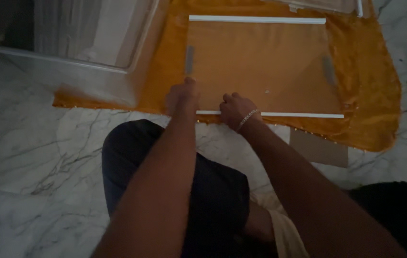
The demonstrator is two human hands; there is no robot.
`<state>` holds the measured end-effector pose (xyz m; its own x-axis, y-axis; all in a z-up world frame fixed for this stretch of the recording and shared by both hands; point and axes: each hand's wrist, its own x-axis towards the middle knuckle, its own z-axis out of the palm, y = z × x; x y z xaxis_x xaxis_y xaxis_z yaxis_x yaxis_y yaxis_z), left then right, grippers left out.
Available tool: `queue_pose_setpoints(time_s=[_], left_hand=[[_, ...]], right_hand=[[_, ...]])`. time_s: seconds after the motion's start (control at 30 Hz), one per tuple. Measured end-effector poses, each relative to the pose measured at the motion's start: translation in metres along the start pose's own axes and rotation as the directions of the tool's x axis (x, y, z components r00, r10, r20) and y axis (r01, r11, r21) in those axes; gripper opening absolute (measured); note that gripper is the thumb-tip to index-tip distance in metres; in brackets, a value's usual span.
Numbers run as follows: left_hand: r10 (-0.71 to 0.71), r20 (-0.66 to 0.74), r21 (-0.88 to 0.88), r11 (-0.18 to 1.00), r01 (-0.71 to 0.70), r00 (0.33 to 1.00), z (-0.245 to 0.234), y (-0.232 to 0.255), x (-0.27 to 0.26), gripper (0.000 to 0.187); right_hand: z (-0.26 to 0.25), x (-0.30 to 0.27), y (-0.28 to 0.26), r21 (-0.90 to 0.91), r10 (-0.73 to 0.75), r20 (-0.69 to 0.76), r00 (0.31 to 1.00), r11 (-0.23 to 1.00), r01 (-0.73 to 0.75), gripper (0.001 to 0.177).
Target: The person wipes a transparent plastic sheet with a white cloth while sitting on the floor. They repeatedly rub the surface and occasionally adjust the cloth.
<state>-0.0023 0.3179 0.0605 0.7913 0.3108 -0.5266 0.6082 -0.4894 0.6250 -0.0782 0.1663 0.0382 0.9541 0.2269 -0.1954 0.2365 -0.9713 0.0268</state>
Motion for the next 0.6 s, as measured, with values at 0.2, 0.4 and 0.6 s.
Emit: queue_pose_setpoints(time_s=[0.2, 0.4, 0.6], left_hand=[[-0.028, -0.111, 0.147, 0.988, 0.045, 0.993, 0.006, 0.007, -0.008, 0.063], [0.009, -0.099, 0.176, 0.984, 0.009, 0.995, 0.007, 0.007, -0.004, 0.064], [-0.079, 0.091, 0.079, 0.994, 0.072, 0.993, 0.008, 0.01, -0.008, 0.075]], right_hand=[[0.003, 0.002, -0.006, -0.113, -0.081, -0.044, 0.996, 0.991, 0.076, 0.022], [0.002, 0.002, -0.013, -0.168, -0.099, -0.026, 0.995, 0.981, 0.093, 0.018], [0.002, 0.005, -0.02, -0.188, -0.091, -0.017, 0.996, 0.978, 0.086, 0.019]])
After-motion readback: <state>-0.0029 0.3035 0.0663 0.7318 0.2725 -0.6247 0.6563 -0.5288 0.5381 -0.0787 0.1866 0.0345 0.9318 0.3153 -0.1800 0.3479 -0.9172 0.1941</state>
